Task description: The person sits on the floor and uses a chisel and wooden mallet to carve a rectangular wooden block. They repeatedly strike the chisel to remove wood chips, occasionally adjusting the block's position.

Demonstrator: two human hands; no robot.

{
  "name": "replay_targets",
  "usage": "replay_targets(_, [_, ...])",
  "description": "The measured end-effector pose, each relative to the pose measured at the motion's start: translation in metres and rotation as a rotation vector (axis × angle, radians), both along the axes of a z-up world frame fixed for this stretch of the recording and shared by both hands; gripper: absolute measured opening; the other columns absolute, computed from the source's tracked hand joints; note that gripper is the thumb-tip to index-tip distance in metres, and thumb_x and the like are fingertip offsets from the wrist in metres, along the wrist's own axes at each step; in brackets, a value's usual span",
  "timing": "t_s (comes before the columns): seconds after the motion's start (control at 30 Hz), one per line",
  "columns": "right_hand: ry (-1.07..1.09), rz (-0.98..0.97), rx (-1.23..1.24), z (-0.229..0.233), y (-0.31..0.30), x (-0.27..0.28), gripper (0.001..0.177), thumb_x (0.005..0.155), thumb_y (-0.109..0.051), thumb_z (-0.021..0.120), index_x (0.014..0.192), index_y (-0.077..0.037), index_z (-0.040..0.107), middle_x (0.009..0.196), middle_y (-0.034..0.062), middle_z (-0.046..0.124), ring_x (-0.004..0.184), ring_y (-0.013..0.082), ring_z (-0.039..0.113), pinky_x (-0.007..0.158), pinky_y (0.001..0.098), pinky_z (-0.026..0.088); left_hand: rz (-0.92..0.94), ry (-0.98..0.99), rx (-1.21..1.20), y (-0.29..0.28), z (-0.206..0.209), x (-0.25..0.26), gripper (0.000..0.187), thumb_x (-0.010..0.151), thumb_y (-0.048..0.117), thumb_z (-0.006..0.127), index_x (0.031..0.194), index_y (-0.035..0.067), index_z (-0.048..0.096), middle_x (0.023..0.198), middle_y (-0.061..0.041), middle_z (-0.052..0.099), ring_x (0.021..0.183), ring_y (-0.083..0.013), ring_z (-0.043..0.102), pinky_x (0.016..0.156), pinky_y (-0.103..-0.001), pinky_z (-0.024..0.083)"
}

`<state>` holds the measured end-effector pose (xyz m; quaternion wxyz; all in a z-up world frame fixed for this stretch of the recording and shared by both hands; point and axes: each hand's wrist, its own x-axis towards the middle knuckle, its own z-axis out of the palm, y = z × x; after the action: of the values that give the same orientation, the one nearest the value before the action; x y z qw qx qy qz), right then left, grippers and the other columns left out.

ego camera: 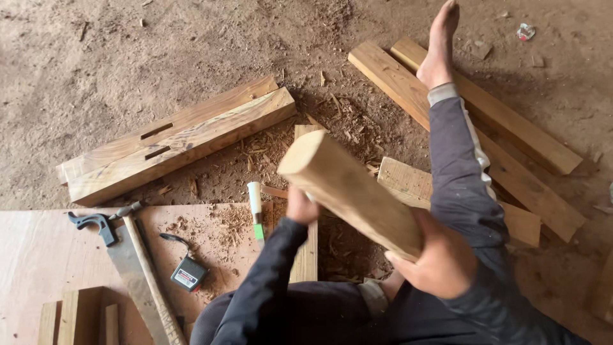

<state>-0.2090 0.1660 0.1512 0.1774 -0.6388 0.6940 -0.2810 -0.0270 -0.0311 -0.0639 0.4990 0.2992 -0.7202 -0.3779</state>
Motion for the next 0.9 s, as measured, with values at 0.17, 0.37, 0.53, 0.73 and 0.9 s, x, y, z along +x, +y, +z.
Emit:
replay_targets(0.17, [-0.082,-0.118,-0.082,0.015,0.007,-0.004,0.058,0.066,-0.021,0.086,0.117,-0.004,0.063,0.097,0.0161,0.075,0.086,0.0262,0.077,0.075,0.0360,0.058,-0.100,0.204,0.139,0.037,0.078,0.038,0.018,0.087,-0.001,0.073,0.082,0.007,0.058,0.074,-0.007,0.067,0.064,-0.0144,0.064,0.057,-0.029,0.052])
replay_targets(0.37, [-0.084,-0.145,-0.158,0.007,0.000,-0.008,0.060,0.067,-0.020,0.087,0.118,0.000,0.061,0.101,0.0161,0.074,0.090,0.0244,0.074,0.078,0.0362,0.057,-0.082,0.400,0.223,0.009,0.091,0.046,0.027,0.091,0.002,0.072,0.076,0.009,0.051,0.066,0.000,0.056,0.058,-0.0083,0.051,0.052,-0.027,0.044])
replay_targets(0.53, [-0.150,-0.119,-0.120,0.012,0.004,0.002,0.063,0.069,-0.019,0.086,0.122,0.002,0.058,0.103,0.0151,0.074,0.091,0.0237,0.075,0.079,0.0358,0.057,-0.017,0.285,0.236,0.017,0.064,0.045,0.027,0.089,0.003,0.074,0.079,0.008,0.050,0.075,0.001,0.054,0.067,-0.0086,0.047,0.061,-0.027,0.040])
replay_targets(0.73, [-0.149,-0.071,-0.107,0.009,0.006,-0.001,0.063,0.070,-0.019,0.086,0.121,0.003,0.057,0.103,0.0150,0.075,0.090,0.0226,0.075,0.080,0.0342,0.058,-0.021,0.206,0.289,0.015,0.051,0.042,0.025,0.088,0.007,0.076,0.078,0.008,0.052,0.072,0.003,0.055,0.066,-0.0072,0.049,0.061,-0.026,0.043])
replay_targets(0.9, [-0.145,-0.044,-0.128,0.013,0.004,0.000,0.060,0.070,-0.018,0.085,0.120,0.003,0.058,0.104,0.0149,0.075,0.091,0.0223,0.075,0.080,0.0341,0.058,-0.038,0.220,0.304,0.010,0.049,0.035,0.024,0.087,0.008,0.076,0.078,0.008,0.053,0.071,0.003,0.057,0.063,-0.0074,0.052,0.058,-0.026,0.044])
